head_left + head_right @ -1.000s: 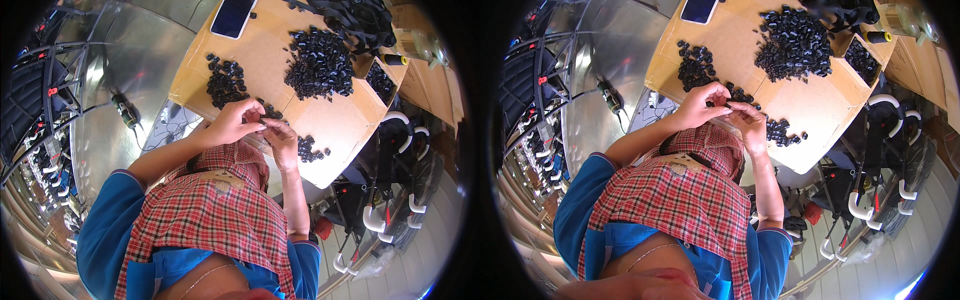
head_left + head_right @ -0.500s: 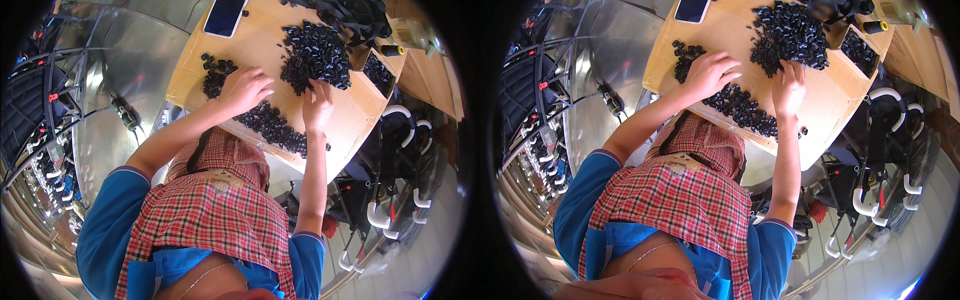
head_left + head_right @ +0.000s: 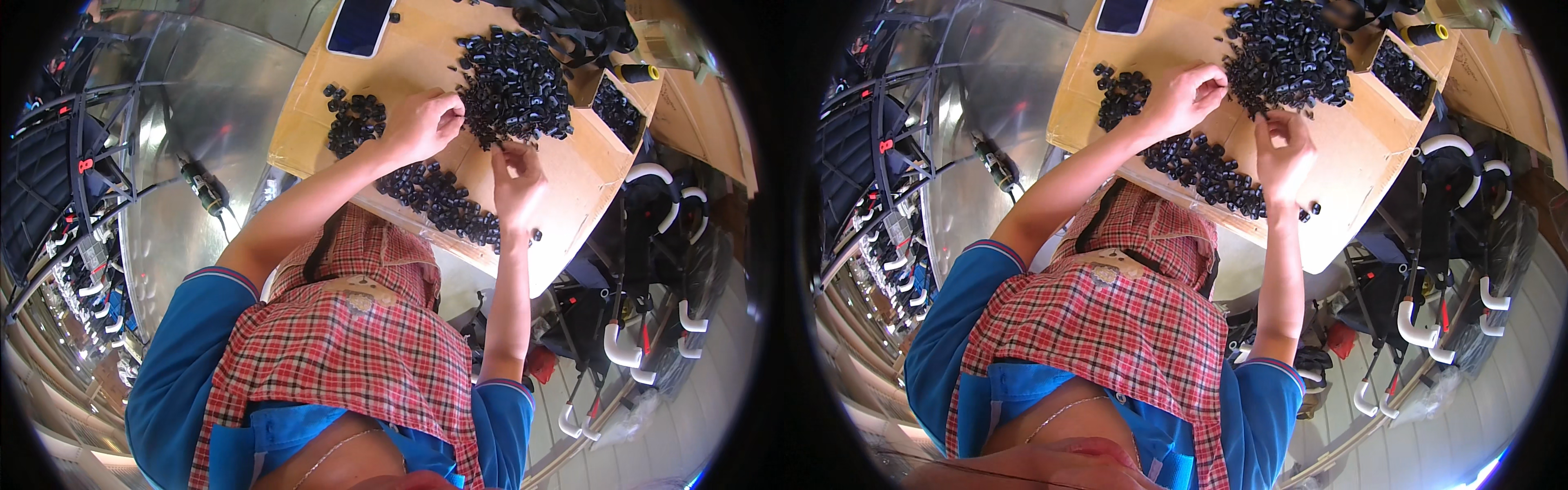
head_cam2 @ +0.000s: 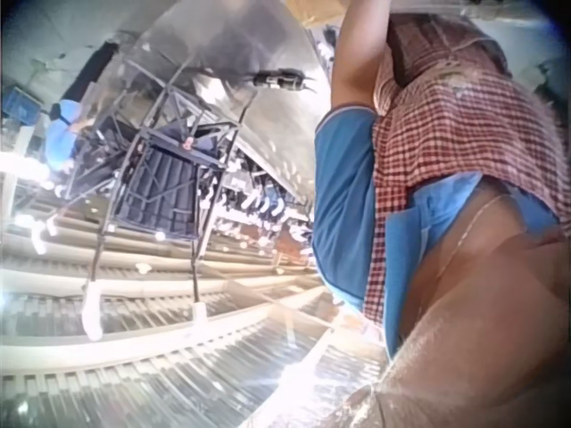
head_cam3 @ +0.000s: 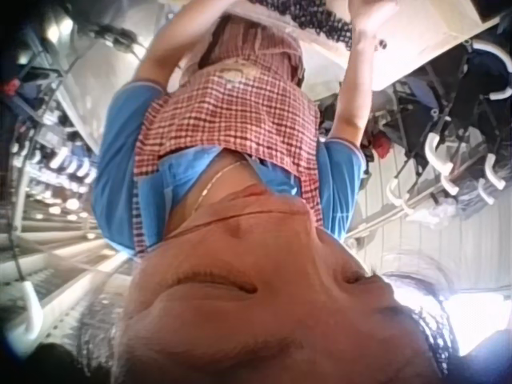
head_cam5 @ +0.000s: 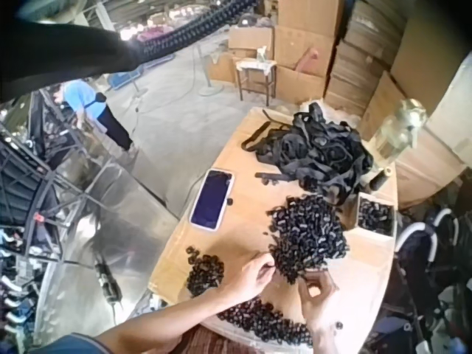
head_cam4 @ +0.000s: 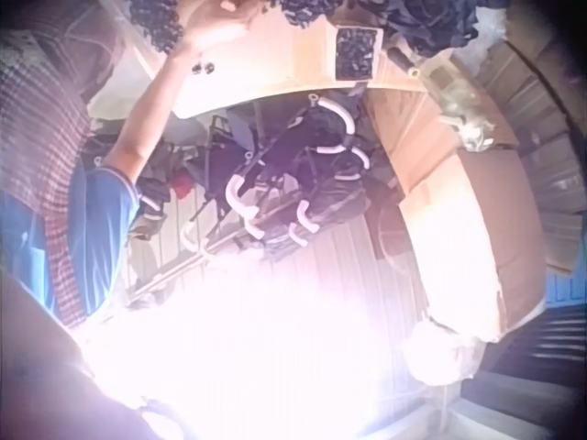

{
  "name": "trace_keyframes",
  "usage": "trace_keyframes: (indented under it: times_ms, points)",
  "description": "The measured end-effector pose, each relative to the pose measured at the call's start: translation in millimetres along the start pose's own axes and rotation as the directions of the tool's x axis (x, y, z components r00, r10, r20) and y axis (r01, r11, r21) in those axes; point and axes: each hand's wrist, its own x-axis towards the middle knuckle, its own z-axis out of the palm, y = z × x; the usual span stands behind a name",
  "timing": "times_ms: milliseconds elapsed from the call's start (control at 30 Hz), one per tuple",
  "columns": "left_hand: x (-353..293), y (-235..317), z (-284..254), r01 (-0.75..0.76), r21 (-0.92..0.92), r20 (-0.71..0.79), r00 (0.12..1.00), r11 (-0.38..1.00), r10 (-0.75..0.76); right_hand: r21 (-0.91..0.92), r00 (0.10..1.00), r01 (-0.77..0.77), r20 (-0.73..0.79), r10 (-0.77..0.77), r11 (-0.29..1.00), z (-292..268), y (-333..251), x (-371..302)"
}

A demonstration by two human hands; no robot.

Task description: The person assembles a stroller by attaching black plastic components to the frame using a cordless drill. They pick up parts from a table, position them on the stroller, and secure them with screws. The process is repeated for multiple attachment points on the stroller frame.

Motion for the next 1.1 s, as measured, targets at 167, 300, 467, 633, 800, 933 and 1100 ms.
trace_keyframes:
  times_ms: [167,300,467,633,800,933,1100]
  points:
    - [-2,22,-21,0.169,-0.244,0.121,0.982,0.955,-0.143,0.365,0.976,-0.207,0.134,0.169,0.908,18,6,-26]
    - [-25,29,-28,0.322,-0.486,0.346,0.925,0.812,-0.159,0.500,0.931,-0.361,0.247,0.269,0.787,19,-1,-36]
    - [-56,49,-43,0.309,-0.461,0.384,0.915,0.832,-0.127,0.546,0.884,-0.448,0.391,0.258,0.708,14,-12,-49]
    - [-74,47,-56,0.163,-0.344,0.307,0.950,0.925,-0.053,0.548,0.809,-0.554,0.532,0.251,0.626,12,-17,-64]
    - [-83,50,-63,0.140,-0.390,0.267,0.963,0.910,-0.033,0.580,0.778,-0.605,0.575,0.252,0.545,23,-20,-77]
    - [-87,52,-65,0.196,-0.381,0.268,0.959,0.904,-0.095,0.618,0.780,-0.616,0.563,0.272,0.489,28,-23,-79]
    - [-89,49,-64,0.225,-0.411,0.251,0.960,0.883,-0.127,0.630,0.777,-0.625,0.557,0.293,0.461,29,-28,-80]
